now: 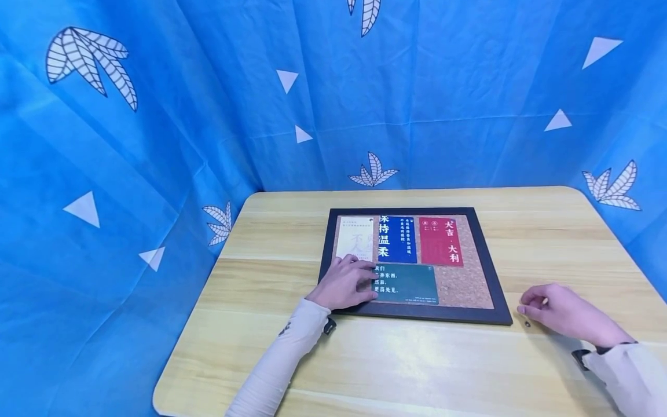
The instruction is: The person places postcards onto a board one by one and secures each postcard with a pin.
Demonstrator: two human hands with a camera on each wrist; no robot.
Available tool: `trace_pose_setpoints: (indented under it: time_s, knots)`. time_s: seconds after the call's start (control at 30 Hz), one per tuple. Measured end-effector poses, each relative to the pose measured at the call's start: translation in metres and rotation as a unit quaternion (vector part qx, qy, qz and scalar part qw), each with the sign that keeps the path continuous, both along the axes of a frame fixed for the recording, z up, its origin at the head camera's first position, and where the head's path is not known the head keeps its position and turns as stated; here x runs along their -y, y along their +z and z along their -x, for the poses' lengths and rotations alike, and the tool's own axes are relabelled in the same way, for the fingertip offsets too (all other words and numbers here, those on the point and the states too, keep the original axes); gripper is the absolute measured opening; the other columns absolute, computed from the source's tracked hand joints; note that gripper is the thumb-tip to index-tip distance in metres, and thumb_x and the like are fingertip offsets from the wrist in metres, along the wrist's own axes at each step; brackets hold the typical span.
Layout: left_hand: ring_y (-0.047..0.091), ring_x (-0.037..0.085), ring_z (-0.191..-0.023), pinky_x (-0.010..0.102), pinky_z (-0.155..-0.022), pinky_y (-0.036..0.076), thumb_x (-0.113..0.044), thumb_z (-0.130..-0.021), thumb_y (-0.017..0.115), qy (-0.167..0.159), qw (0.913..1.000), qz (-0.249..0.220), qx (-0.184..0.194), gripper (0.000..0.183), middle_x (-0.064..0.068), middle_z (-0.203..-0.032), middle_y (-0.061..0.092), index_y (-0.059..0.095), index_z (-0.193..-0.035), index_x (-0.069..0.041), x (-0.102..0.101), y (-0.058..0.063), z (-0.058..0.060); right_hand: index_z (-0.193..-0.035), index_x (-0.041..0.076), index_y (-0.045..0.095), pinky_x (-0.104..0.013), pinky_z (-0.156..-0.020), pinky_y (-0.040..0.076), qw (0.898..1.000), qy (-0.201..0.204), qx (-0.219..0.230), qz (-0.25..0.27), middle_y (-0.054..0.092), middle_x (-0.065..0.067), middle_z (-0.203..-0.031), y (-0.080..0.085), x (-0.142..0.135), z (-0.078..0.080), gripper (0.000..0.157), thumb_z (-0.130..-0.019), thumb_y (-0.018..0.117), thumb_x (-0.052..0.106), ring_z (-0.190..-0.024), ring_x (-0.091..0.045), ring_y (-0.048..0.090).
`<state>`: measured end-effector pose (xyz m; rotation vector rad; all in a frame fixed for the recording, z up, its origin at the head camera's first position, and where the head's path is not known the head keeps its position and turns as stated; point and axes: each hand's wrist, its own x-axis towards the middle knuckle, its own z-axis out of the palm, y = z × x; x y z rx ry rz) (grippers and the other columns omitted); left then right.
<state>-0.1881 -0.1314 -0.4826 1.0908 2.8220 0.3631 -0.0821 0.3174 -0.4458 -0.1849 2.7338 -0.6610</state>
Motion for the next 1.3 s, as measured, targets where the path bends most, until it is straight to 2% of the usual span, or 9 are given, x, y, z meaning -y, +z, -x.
trace_pose_setpoints:
  time_s: [0.13, 0.4, 0.83, 1.07, 1.2, 1.3]
  knots:
    - [0.053, 0.018, -0.128, 0.033, -0.09, 0.038, -0.059, -0.091, 0.071, 0.005, 1.0, 0.001, 0.007, 0.045, -0.01, -0.15, 0.06, 0.073, -0.128, -0.033, 0.0, 0.001, -0.001, -0.102, 0.003, 0.072, -0.023, -0.06, 0.043, 1.0, 0.005, 0.005, 0.016, 0.063, 0.004, -0.079, -0.002, 0.002, -0.006, 0.02, -0.094, 0.074, 0.022, -0.067, -0.001, 0.049]
    - [0.053, 0.018, -0.126, 0.033, -0.089, 0.038, -0.057, -0.092, 0.071, 0.004, 1.0, 0.002, 0.008, 0.044, -0.009, -0.151, 0.059, 0.074, -0.128, -0.032, -0.001, 0.003, -0.001, -0.101, 0.002, 0.07, -0.023, -0.062, 0.044, 1.0, -0.003, -0.003, 0.009, 0.062, 0.003, -0.081, -0.007, 0.005, -0.013, 0.027, -0.087, 0.081, 0.022, -0.07, -0.001, 0.048]
    - [0.054, 0.018, -0.123, 0.032, -0.088, 0.036, -0.056, -0.092, 0.072, 0.012, 0.9999, -0.001, 0.012, 0.044, -0.009, -0.151, 0.06, 0.074, -0.128, -0.031, -0.003, 0.003, -0.002, -0.091, 0.007, 0.071, -0.022, -0.061, 0.046, 0.999, -0.003, -0.038, 0.004, 0.065, 0.004, -0.079, -0.016, 0.005, -0.017, 0.007, -0.087, 0.076, 0.005, -0.068, 0.003, 0.049]
    - [0.053, 0.017, -0.125, 0.033, -0.089, 0.037, -0.056, -0.091, 0.073, 0.014, 0.9998, 0.0, 0.014, 0.044, -0.008, -0.151, 0.06, 0.074, -0.128, -0.031, -0.003, 0.004, -0.004, -0.086, 0.011, 0.073, -0.022, -0.06, 0.046, 0.998, -0.001, -0.066, -0.01, 0.065, 0.006, -0.077, -0.018, 0.007, -0.019, 0.009, -0.085, 0.076, 0.002, -0.067, 0.004, 0.047]
    - [0.053, 0.017, -0.125, 0.033, -0.088, 0.037, -0.056, -0.092, 0.072, 0.012, 0.9999, 0.003, 0.009, 0.044, -0.008, -0.151, 0.06, 0.074, -0.128, -0.031, -0.003, 0.004, -0.004, -0.089, 0.009, 0.074, -0.022, -0.061, 0.045, 0.997, -0.005, -0.075, -0.018, 0.064, 0.006, -0.077, -0.018, 0.009, -0.019, 0.009, -0.085, 0.074, 0.001, -0.068, 0.002, 0.047]
    - [0.053, 0.017, -0.125, 0.033, -0.088, 0.037, -0.056, -0.092, 0.071, 0.011, 0.9999, 0.006, 0.008, 0.045, -0.008, -0.151, 0.06, 0.074, -0.129, -0.031, -0.004, 0.004, -0.004, -0.093, 0.006, 0.074, -0.025, -0.063, 0.048, 0.997, -0.004, -0.076, -0.026, 0.068, 0.003, -0.081, -0.017, 0.011, -0.019, 0.011, -0.087, 0.07, -0.002, -0.072, -0.002, 0.052]
